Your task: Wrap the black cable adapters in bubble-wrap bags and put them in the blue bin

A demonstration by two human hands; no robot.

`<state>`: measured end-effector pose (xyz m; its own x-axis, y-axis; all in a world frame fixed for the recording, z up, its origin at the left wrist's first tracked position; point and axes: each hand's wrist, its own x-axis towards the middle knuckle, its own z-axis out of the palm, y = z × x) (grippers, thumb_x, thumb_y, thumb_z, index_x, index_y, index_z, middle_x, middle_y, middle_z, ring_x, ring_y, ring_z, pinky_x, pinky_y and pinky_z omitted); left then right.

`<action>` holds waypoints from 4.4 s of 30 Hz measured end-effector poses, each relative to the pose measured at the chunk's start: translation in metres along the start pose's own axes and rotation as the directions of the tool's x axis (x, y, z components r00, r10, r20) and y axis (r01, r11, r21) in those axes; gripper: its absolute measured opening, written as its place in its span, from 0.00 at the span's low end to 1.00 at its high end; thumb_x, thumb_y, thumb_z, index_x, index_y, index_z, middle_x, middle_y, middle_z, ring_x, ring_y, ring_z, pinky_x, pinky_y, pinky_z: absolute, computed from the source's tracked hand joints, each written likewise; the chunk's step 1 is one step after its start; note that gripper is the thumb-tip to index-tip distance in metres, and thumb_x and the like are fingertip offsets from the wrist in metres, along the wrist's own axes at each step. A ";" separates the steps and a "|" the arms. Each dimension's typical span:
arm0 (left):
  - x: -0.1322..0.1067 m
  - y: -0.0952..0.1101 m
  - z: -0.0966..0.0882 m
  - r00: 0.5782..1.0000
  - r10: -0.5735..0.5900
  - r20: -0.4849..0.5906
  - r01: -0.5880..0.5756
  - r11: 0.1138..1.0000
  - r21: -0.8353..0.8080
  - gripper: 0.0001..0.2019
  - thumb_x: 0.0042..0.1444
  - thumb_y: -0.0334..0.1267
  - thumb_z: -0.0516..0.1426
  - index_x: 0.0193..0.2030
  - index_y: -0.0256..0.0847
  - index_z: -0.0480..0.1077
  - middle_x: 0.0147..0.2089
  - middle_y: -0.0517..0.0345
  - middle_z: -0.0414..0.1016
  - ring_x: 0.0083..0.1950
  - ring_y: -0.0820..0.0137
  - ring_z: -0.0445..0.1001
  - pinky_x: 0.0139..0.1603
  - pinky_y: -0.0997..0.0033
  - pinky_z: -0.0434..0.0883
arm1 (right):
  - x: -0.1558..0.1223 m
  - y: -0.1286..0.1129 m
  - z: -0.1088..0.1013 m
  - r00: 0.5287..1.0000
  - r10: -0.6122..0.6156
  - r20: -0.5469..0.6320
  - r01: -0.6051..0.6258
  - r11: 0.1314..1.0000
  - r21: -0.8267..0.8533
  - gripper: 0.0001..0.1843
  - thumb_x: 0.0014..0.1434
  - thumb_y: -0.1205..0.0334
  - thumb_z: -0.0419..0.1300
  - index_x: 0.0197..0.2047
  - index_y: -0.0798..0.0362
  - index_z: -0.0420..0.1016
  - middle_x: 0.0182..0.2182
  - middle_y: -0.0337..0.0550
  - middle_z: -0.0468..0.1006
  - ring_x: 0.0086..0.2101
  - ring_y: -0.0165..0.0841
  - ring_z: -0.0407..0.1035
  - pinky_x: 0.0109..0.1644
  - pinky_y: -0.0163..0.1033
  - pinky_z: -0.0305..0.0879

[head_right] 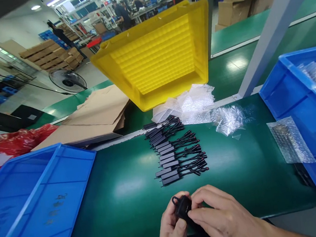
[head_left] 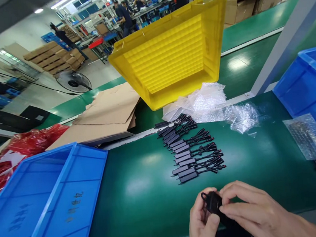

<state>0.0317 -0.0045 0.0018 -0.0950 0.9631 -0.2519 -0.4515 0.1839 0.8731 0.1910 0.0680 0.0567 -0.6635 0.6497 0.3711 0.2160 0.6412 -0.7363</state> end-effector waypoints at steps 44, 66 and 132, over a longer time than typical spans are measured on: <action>-0.010 0.013 0.008 0.999 0.019 0.034 -0.021 0.997 0.069 0.29 0.43 0.60 0.65 0.46 0.39 0.76 0.33 0.57 0.69 0.31 0.74 0.63 0.35 0.77 0.65 | -0.010 0.003 0.003 0.991 -0.109 -0.079 0.106 0.993 -0.045 0.13 0.64 0.76 0.53 0.47 0.56 0.73 0.39 0.49 0.72 0.43 0.35 0.69 0.46 0.36 0.72; -0.013 0.022 0.013 0.999 0.035 -0.002 -0.035 0.997 0.063 0.28 0.43 0.56 0.67 0.47 0.41 0.77 0.43 0.50 0.79 0.41 0.66 0.75 0.42 0.75 0.70 | -0.011 -0.004 0.004 0.972 -0.122 -0.201 0.104 0.990 -0.100 0.15 0.64 0.74 0.51 0.48 0.60 0.76 0.37 0.51 0.77 0.38 0.31 0.75 0.42 0.29 0.75; 0.014 0.018 0.021 0.995 0.033 -0.099 -0.053 0.976 -0.213 0.20 0.45 0.45 0.69 0.45 0.41 0.77 0.40 0.48 0.82 0.41 0.59 0.81 0.44 0.65 0.77 | 0.012 0.149 -0.068 0.824 0.008 -0.566 -0.393 0.729 -0.561 0.10 0.63 0.61 0.52 0.30 0.52 0.67 0.41 0.53 0.69 0.50 0.49 0.65 0.54 0.56 0.63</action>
<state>0.0409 0.0165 0.0230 -0.1969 0.9444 -0.2634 -0.6243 0.0863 0.7764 0.2640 0.1996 -0.0102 -0.1395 0.7721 0.6199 0.8195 0.4415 -0.3655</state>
